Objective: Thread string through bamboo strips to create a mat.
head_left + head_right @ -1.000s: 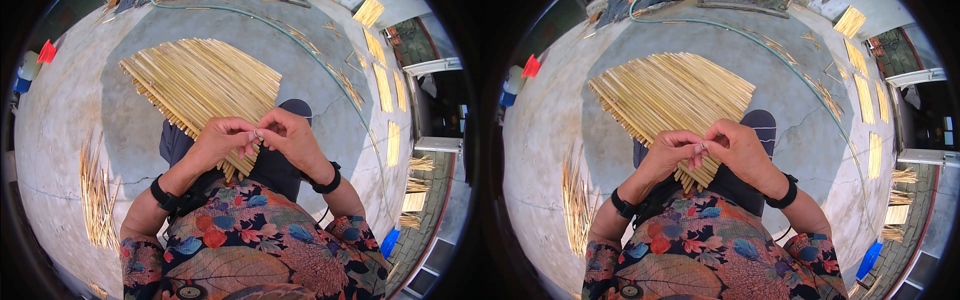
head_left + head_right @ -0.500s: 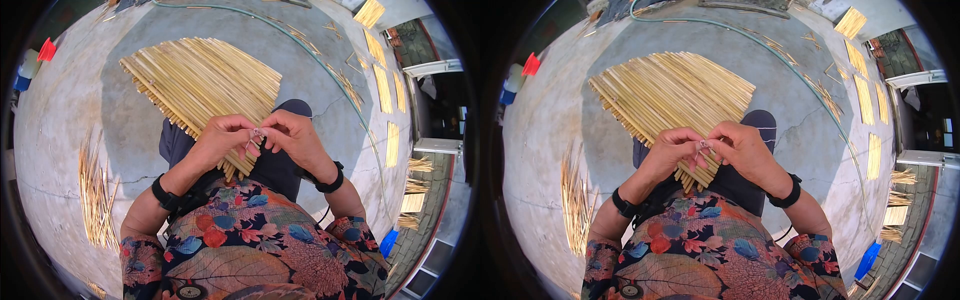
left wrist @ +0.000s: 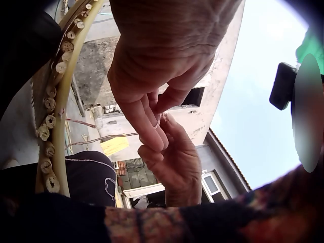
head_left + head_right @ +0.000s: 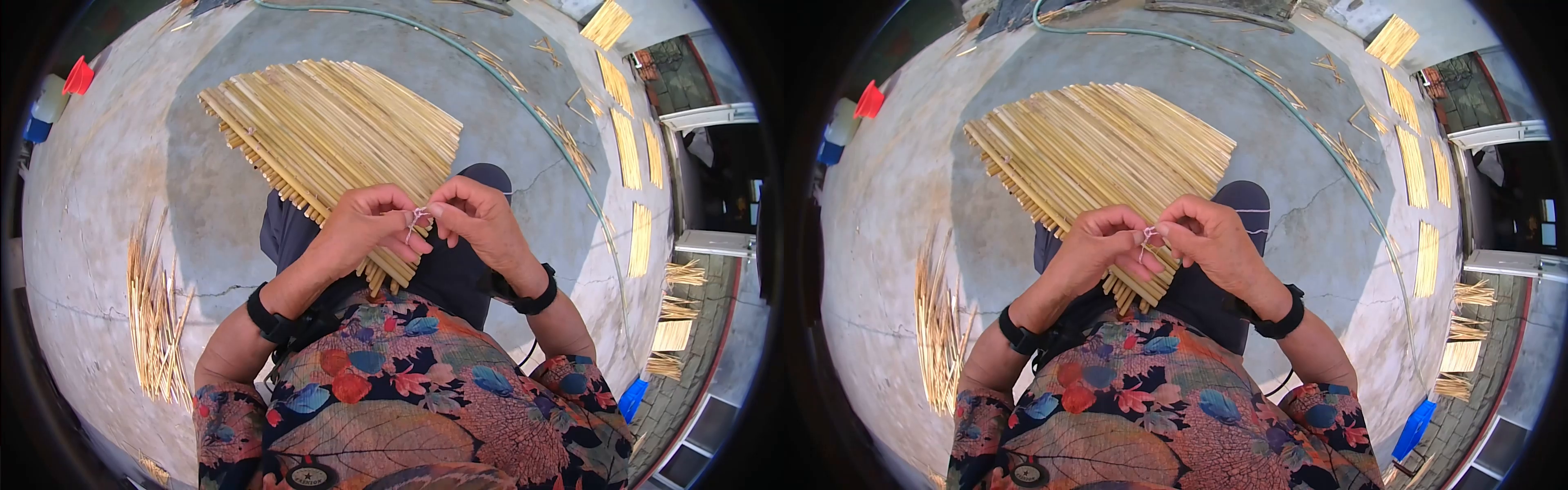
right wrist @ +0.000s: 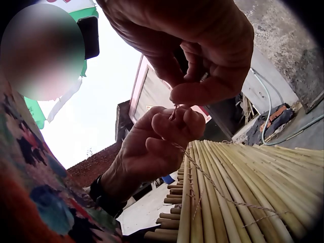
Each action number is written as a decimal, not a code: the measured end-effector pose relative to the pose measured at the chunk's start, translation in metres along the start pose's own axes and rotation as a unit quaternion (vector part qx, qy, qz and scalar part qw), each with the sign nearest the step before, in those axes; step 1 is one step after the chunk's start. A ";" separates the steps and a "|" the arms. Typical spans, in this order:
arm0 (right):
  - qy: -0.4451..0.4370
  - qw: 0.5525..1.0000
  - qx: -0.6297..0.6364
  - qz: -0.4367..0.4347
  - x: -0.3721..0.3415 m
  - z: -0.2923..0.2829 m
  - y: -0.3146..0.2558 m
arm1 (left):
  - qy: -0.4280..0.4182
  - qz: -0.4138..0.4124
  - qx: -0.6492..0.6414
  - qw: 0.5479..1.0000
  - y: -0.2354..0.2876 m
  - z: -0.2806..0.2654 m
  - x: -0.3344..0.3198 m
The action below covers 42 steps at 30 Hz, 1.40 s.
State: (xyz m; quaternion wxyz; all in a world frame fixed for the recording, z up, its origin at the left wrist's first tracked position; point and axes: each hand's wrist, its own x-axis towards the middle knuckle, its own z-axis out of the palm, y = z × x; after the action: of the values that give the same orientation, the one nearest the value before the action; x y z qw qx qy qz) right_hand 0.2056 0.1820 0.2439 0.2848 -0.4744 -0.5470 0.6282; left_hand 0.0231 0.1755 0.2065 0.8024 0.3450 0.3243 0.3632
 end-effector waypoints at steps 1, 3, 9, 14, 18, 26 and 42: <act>0.001 1.000 -0.004 -0.002 0.000 0.000 0.000 | -0.005 0.004 0.002 1.000 0.000 0.000 0.000; 0.002 1.000 -0.007 -0.003 0.000 0.000 0.000 | -0.014 0.017 0.019 1.000 -0.003 -0.001 -0.001; 0.010 0.999 0.051 -0.013 0.000 -0.002 0.004 | -0.028 0.039 0.048 0.998 -0.003 -0.001 -0.002; 0.025 0.989 0.146 0.017 0.000 -0.001 0.007 | -0.033 0.054 0.059 0.996 -0.001 0.001 -0.001; 0.045 0.985 0.163 0.011 0.001 0.003 0.007 | -0.035 0.053 0.069 0.996 -0.001 0.001 -0.001; 0.052 0.987 0.151 -0.021 0.001 0.007 0.014 | -0.018 0.047 0.070 0.996 -0.002 -0.002 -0.002; -0.044 0.996 0.063 0.037 -0.013 0.032 0.038 | 0.046 -0.007 0.055 0.997 -0.019 -0.019 -0.049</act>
State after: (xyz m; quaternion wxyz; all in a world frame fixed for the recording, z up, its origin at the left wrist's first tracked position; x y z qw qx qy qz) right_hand 0.1874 0.1478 0.2094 0.2660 -0.4471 -0.5002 0.6922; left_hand -0.0108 0.1323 0.1938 0.7690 0.3692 0.3827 0.3548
